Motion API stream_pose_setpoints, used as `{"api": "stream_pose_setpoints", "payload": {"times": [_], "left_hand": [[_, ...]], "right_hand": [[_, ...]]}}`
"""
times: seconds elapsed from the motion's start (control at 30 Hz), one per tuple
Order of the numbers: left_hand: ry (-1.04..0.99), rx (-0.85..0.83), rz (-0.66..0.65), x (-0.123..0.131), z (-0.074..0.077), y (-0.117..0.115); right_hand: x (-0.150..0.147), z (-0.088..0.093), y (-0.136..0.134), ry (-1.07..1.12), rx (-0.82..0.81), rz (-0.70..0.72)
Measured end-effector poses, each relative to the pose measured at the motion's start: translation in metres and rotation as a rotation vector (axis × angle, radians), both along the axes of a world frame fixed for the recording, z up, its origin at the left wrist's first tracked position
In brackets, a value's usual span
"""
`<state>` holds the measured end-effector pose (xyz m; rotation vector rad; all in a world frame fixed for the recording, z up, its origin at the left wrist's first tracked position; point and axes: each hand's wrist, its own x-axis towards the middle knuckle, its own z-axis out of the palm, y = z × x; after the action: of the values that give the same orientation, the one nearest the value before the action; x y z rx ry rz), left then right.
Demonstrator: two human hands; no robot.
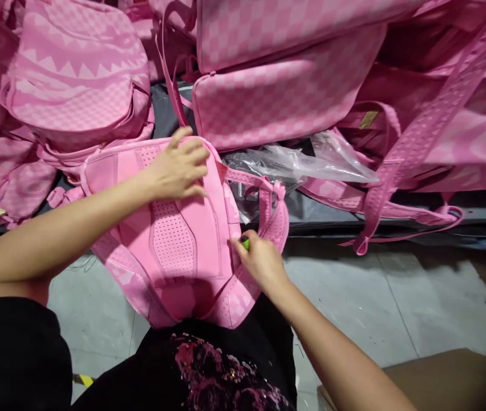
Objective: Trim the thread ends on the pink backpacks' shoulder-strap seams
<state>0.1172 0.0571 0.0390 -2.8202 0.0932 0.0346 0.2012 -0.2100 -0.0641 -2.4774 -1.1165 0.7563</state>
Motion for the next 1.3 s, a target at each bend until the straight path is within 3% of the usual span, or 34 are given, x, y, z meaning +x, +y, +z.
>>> {"api": "stream_pose_setpoints", "payload": {"times": [0.13,0.27,0.4,0.63,0.73,1.0,1.3], "left_hand": [[0.118,-0.092,-0.056,-0.004,-0.025,-0.047],[0.036,-0.186,-0.039,-0.013,-0.037,-0.058],[-0.068,-0.250,-0.060,-0.029,-0.052,-0.054],[-0.100,-0.352,-0.081,-0.039,-0.068,-0.053],[-0.117,-0.388,-0.081,-0.039,-0.068,-0.054],[-0.086,-0.267,-0.082,-0.038,-0.072,-0.054],[-0.124,-0.239,-0.092,-0.038,-0.074,-0.054]], "right_hand": [[0.018,0.026,-0.010,0.157,0.531,-0.151],[0.022,0.038,-0.003,0.480,0.704,-0.210],[0.011,0.028,0.006,0.747,0.865,-0.297],[-0.009,0.012,0.026,0.389,0.887,-0.394],[-0.012,0.011,0.035,0.376,0.881,-0.360],[-0.014,0.006,0.040,0.277,0.888,-0.285],[-0.013,0.006,0.045,0.195,0.899,-0.278]]}}
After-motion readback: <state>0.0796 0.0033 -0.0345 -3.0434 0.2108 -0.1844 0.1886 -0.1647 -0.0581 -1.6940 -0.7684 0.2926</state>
